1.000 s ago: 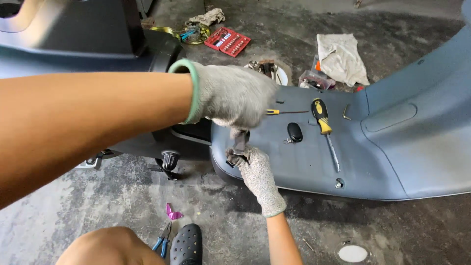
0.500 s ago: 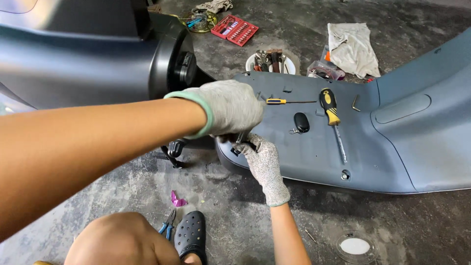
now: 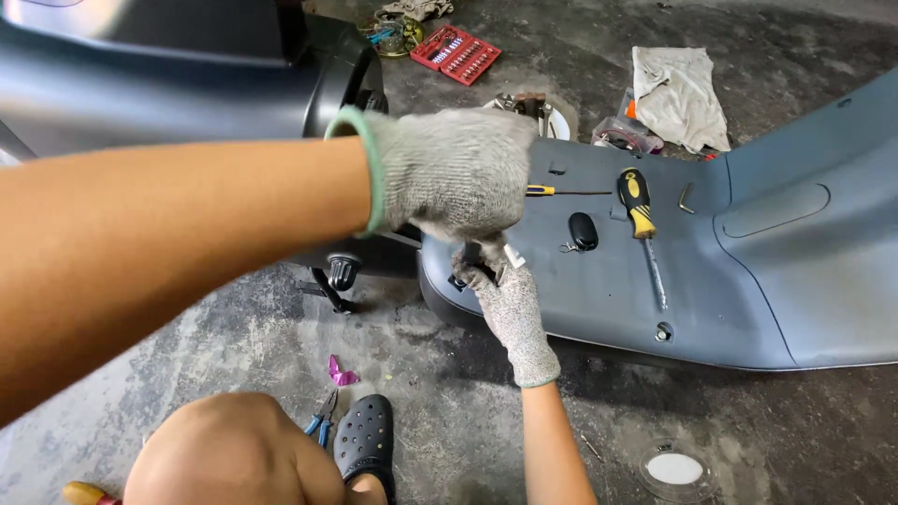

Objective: The person kneels beside an electric scooter and uses a socket wrench and screwdriver to unscrew fasteners from the under-seat body panel. They remove screws by hand, set them on the floor, then lift the gray panel off the scooter and place it on the ground with the tools resting on it.

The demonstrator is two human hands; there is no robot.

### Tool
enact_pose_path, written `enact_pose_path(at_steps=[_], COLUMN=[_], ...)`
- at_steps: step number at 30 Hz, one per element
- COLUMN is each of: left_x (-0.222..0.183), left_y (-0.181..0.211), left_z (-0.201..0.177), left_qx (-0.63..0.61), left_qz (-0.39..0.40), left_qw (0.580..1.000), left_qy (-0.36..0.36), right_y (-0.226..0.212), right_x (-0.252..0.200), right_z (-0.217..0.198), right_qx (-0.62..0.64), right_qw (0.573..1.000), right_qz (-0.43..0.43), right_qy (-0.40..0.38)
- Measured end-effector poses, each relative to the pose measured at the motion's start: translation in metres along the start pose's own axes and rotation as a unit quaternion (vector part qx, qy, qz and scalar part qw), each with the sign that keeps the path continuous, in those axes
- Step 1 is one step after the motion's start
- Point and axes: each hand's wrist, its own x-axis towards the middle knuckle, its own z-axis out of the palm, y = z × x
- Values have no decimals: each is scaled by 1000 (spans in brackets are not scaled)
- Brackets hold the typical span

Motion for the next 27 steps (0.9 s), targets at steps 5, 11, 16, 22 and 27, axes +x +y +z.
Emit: enact_pose_path(at_steps=[5,11,16,22,27], left_x=[10,5,5,-2,8], left_y=[13,7,-15,0,0], left_z=[4,8,20,-15,-2], left_qx=[-201,-266,-21,23,-40], left_qz=[-223,-247,-164,-75,-101], left_qw=[951,930,976,995,986], left_qy=[-75,-65,145,-66,-128], right_y=[-6,-1,-6,-5,7], right_x=[0,1,-2,1,3], right_z=[1,3,3,3,0], right_qx=[-83,-52,-64,-135,-216], right_qw=[996,999,998,991,976], right_qz=[21,-1,5,7,-39], right_qy=[7,15,13,4,9])
